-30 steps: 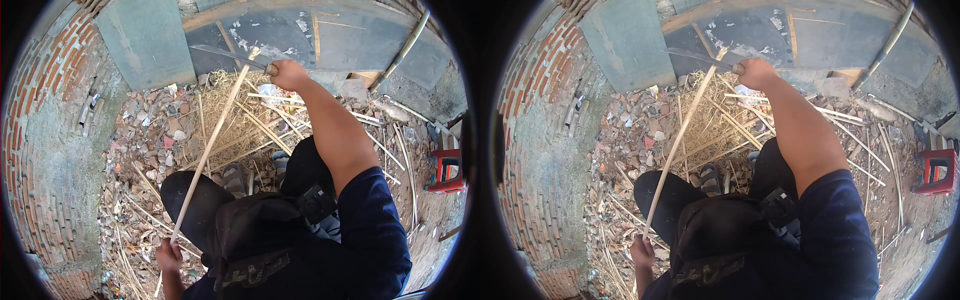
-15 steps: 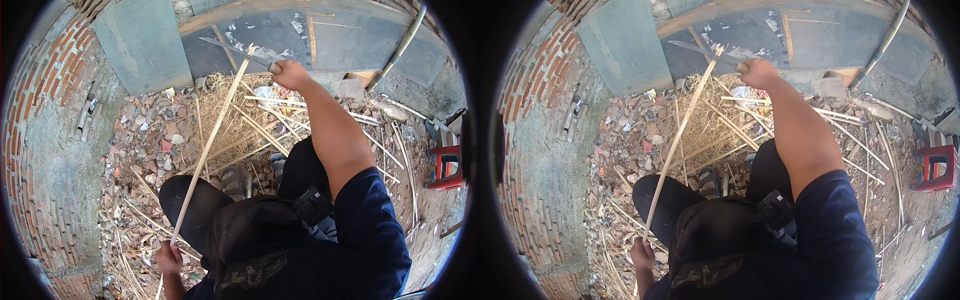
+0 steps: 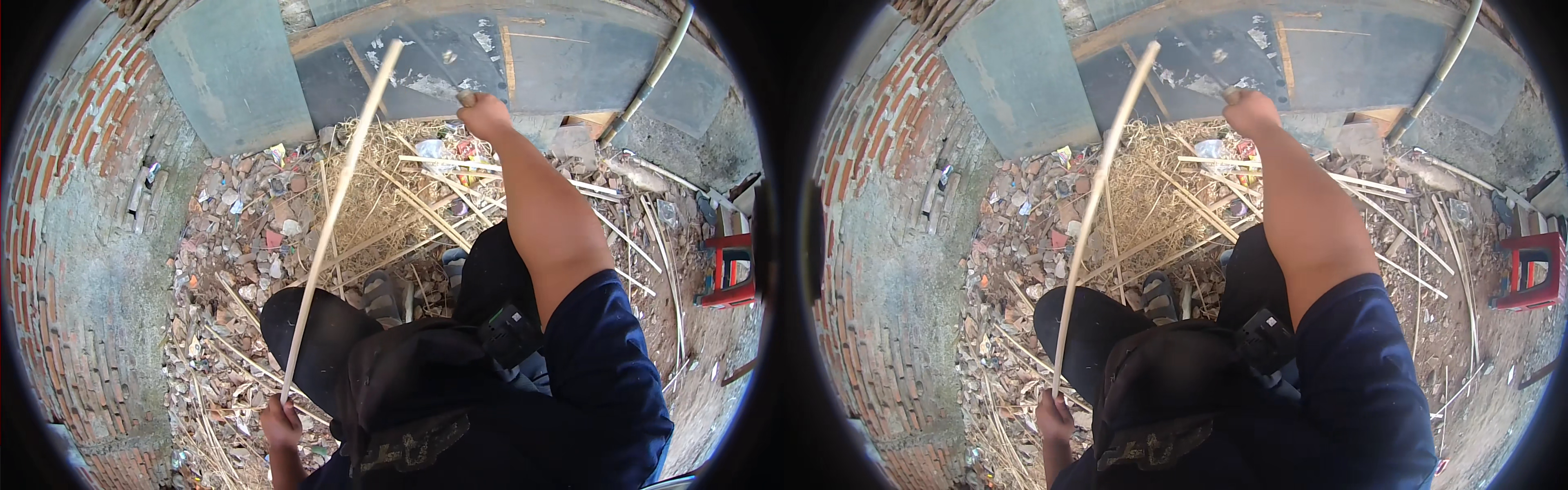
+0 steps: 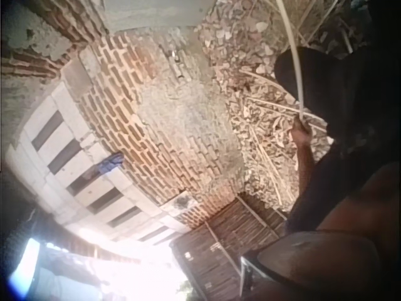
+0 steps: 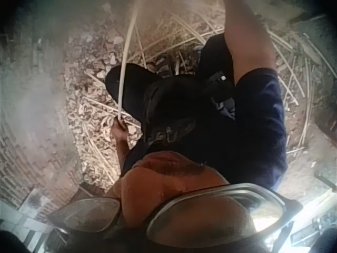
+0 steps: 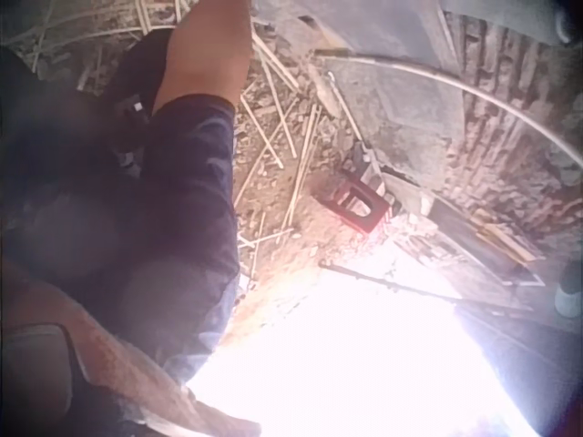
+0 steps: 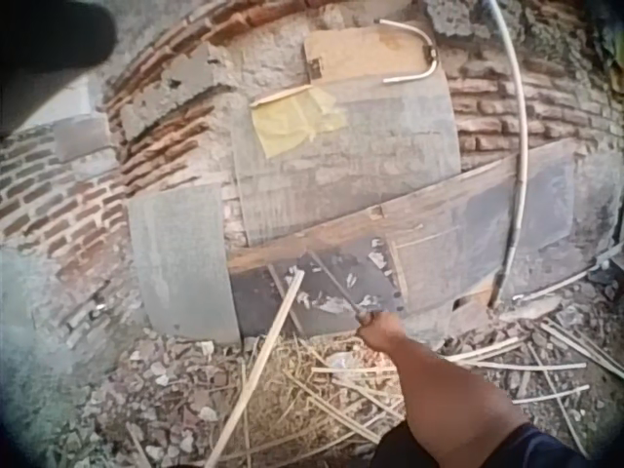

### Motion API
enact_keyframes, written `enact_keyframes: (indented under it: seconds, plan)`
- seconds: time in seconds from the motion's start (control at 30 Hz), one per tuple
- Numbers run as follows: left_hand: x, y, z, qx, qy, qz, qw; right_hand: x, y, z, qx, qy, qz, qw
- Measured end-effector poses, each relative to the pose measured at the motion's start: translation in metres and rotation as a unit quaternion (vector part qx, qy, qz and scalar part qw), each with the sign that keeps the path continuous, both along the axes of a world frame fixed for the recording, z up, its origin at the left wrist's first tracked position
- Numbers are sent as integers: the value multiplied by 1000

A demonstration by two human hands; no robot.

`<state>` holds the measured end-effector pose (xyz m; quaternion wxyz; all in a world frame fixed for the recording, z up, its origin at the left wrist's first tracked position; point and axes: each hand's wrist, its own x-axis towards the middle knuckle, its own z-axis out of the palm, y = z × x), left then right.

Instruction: The person shaves a thin strip of bamboo by hand using a large curved blade, repeatedly drawing the blade along the length of the material to smooth it.

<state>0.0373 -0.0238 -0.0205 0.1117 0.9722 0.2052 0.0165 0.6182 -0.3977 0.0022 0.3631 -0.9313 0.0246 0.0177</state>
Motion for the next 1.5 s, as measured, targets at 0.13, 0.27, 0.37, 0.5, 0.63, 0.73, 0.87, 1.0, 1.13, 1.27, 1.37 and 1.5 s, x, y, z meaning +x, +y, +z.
enact_keyframes:
  seconds: [0.13, 0.27, 0.37, 0.5, 0.63, 0.73, 0.87, 1.0, 1.13, 1.27, 1.37, 1.5]
  plan:
    - [-14, -6, -19, -43, -17, 9, 999, 10, -15, -25, -6, 6, -11, 1000]
    - [7, -14, -14, -79, -45, 34, 995, 25, -30, -43, 70, -10, -20, 997]
    - [22, -23, 2, -108, -61, 58, 991, 30, -14, -40, 80, -5, -3, 997]
    - [32, -30, 18, -100, -95, 68, 988, 14, 17, -9, 160, -10, 40, 986]
    - [54, -39, 24, -76, -102, 50, 991, -18, 34, 23, 297, 12, 119, 947]
    - [66, -43, 36, -67, -109, 54, 990, -51, 68, 41, 368, 18, 160, 916]
    - [92, -58, 59, -57, -137, 46, 988, -79, 88, 57, 422, 62, 260, 867]
    - [118, -66, 70, -74, -132, 51, 987, -96, 96, 62, 398, 104, 349, 842]
    - [132, -76, 71, -49, -155, 23, 986, -107, 105, 69, 395, 117, 367, 834]
    - [134, -80, 74, -47, -155, 47, 986, -109, 105, 72, 366, 101, 366, 850]
    - [135, -80, 69, -33, -183, 29, 982, -110, 100, 75, 325, 137, 379, 855]
    - [138, -86, 73, -32, -217, 33, 975, -115, 107, 69, 313, 146, 387, 855]
